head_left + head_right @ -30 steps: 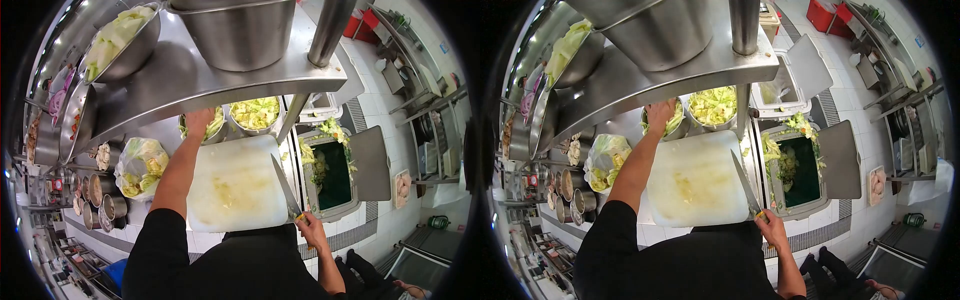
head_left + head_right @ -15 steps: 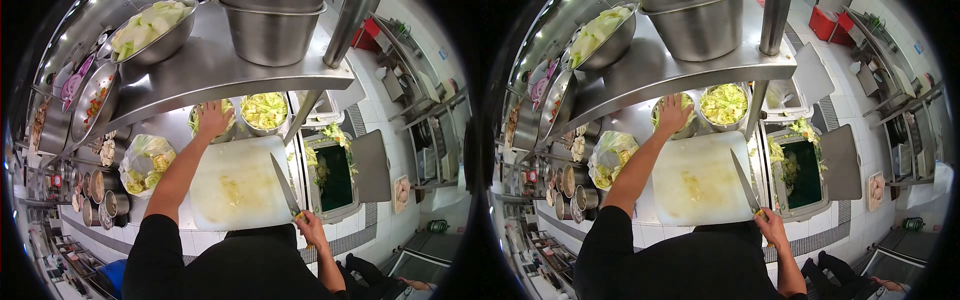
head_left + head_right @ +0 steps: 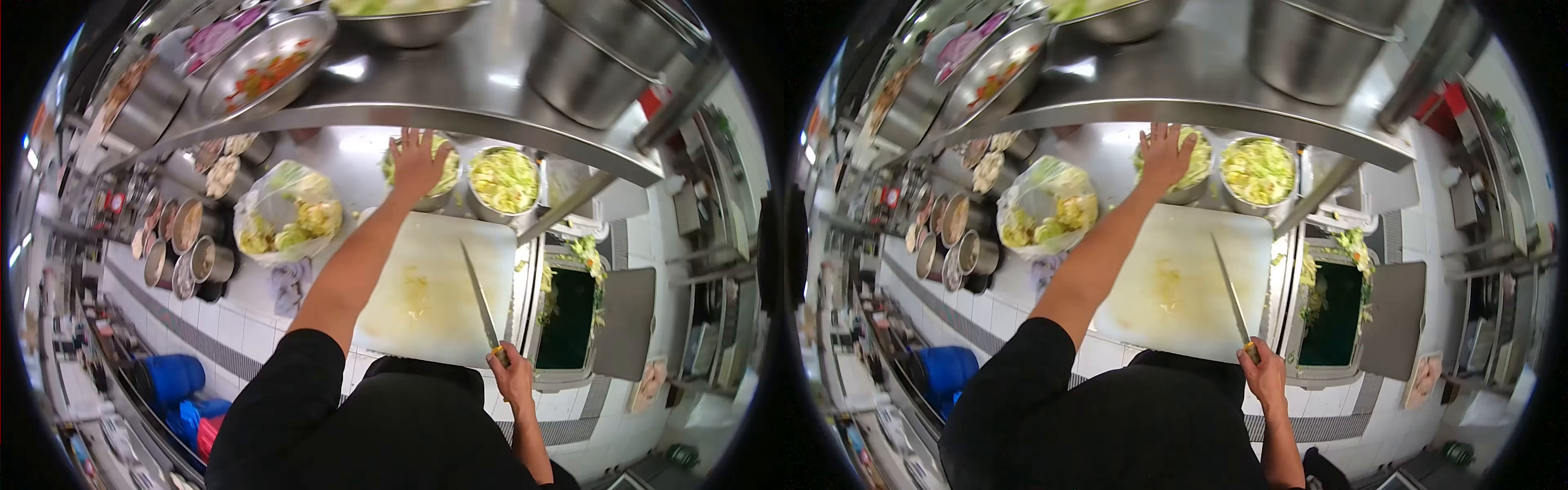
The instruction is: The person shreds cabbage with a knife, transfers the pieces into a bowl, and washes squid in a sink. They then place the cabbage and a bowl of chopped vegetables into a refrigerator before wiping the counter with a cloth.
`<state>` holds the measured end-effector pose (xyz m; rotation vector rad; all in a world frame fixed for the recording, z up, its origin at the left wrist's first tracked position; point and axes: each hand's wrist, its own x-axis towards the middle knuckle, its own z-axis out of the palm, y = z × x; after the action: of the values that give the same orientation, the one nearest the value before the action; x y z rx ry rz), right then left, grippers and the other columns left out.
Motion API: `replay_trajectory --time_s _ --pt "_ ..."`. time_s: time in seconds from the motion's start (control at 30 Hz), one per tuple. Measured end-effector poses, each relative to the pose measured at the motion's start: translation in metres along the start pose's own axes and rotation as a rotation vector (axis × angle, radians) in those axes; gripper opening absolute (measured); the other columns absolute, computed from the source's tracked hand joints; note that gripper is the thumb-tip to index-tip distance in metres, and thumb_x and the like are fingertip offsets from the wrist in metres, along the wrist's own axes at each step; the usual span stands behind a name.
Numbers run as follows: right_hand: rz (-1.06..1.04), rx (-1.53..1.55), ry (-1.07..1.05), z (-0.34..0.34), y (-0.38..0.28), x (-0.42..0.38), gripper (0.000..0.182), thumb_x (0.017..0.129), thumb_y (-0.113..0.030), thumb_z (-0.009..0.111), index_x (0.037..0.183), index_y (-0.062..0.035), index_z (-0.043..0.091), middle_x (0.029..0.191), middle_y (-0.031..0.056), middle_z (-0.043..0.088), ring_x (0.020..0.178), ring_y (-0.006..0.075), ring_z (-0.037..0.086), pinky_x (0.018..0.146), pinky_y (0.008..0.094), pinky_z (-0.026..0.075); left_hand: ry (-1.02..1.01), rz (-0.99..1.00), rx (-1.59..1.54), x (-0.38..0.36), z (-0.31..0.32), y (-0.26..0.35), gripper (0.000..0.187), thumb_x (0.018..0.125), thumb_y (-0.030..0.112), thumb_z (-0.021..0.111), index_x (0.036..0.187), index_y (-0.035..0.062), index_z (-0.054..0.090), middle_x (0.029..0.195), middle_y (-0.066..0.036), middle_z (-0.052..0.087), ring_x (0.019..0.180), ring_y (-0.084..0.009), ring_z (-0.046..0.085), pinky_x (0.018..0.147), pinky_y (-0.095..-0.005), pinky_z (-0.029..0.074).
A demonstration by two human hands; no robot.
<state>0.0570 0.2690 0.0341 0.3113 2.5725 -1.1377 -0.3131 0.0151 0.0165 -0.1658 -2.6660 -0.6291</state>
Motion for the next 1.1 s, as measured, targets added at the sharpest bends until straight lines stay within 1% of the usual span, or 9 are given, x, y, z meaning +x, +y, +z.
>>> replay_trajectory --time_s 0.1,0.23,0.4,0.53,0.67,0.8,0.93,1.0,1.1 --pt "-0.081 -0.081 0.060 0.010 0.001 0.001 0.040 0.086 -0.028 0.068 0.116 -0.0029 0.062 0.091 0.0242 0.068 0.086 0.0411 0.066 0.074 0.0444 0.051 0.329 0.102 -0.292 -0.049 -0.046 -0.002 0.045 0.092 0.028 0.060 0.129 0.0042 0.054 0.138 -0.021 0.045 0.130 -0.0419 0.039 0.106 -0.0574 0.029" --pt "-0.291 -0.127 0.172 0.014 -0.020 0.016 0.038 0.086 -0.022 0.067 0.120 -0.0062 0.061 0.105 0.0215 0.065 0.090 0.0412 0.064 0.075 0.0452 0.051 0.224 -0.221 -0.388 -0.163 -0.098 -0.041 0.041 0.086 0.014 0.062 0.125 0.0033 0.057 0.135 -0.021 0.048 0.124 -0.0419 0.045 0.107 -0.0497 0.033" --pt "-0.304 -0.388 0.236 0.035 -0.020 0.054 0.041 0.082 -0.019 0.069 0.120 -0.0090 0.062 0.106 0.0187 0.058 0.092 0.0372 0.060 0.077 0.0469 0.049 0.448 -0.423 0.130 -0.275 -0.134 -0.186 0.049 0.083 0.014 0.061 0.129 -0.0013 0.054 0.133 -0.026 0.050 0.129 -0.0428 0.041 0.109 -0.0504 0.031" --pt "-0.375 -0.266 0.178 0.047 -0.052 0.070 0.042 0.084 -0.027 0.069 0.122 -0.0080 0.062 0.112 0.0198 0.059 0.097 0.0361 0.061 0.083 0.0447 0.050 0.597 -0.511 0.182 -0.251 -0.193 -0.231 0.060 0.083 0.017 0.064 0.137 -0.0018 0.045 0.137 -0.026 0.045 0.127 -0.0434 0.042 0.108 -0.0485 0.034" --pt "-0.365 -0.090 -0.150 0.109 -0.147 0.088 0.062 0.087 -0.045 0.065 0.133 -0.0053 0.054 0.120 0.0168 0.060 0.091 0.0307 0.065 0.088 0.0408 0.049 0.489 -0.636 0.207 -0.188 -0.215 -0.259 0.060 0.082 0.022 0.065 0.138 0.0052 0.048 0.134 -0.026 0.049 0.126 -0.0438 0.044 0.102 -0.0507 0.039" --pt "-0.460 -0.114 0.131 0.234 -0.198 0.171 0.093 0.084 -0.060 0.061 0.148 0.0000 0.031 0.115 0.0192 0.065 0.090 0.0259 0.067 0.080 0.0395 0.052 0.063 -0.770 0.302 -0.157 -0.229 -0.304 0.050 0.083 0.026 0.064 0.129 0.0070 0.057 0.117 -0.022 0.062 0.113 -0.0433 0.055 0.092 -0.0511 0.046" --pt "-0.273 -0.006 -0.239 0.271 -0.260 0.251 0.054 0.088 -0.050 0.057 0.100 0.0009 0.069 0.075 0.0149 0.069 0.070 0.0273 0.068 0.071 0.0400 0.053 0.132 -0.630 -0.212 -0.141 -0.253 -0.321 0.035 0.087 0.027 0.060 0.114 0.0063 0.065 0.090 -0.010 0.068 0.081 -0.0287 0.064 0.075 -0.0426 0.049" --pt "-0.521 0.035 0.003 0.278 -0.280 0.267 0.048 0.090 -0.044 0.054 0.074 -0.0004 0.067 0.069 0.0137 0.066 0.068 0.0235 0.066 0.065 0.0367 0.051 0.211 -0.702 -0.935 -0.140 -0.279 -0.288 0.030 0.091 0.026 0.056 0.113 0.0079 0.064 0.090 0.000 0.065 0.079 -0.0160 0.060 0.072 -0.0337 0.046" --pt "-0.552 0.278 -0.211 0.210 -0.349 0.225 0.037 0.092 -0.034 0.052 0.089 0.0003 0.065 0.083 0.0205 0.067 0.078 0.0327 0.066 0.072 0.0421 0.049 0.170 -0.820 -1.130 -0.129 -0.302 -0.251 0.030 0.093 0.024 0.055 0.117 0.0084 0.061 0.101 0.001 0.063 0.089 -0.0159 0.059 0.079 -0.0325 0.045"
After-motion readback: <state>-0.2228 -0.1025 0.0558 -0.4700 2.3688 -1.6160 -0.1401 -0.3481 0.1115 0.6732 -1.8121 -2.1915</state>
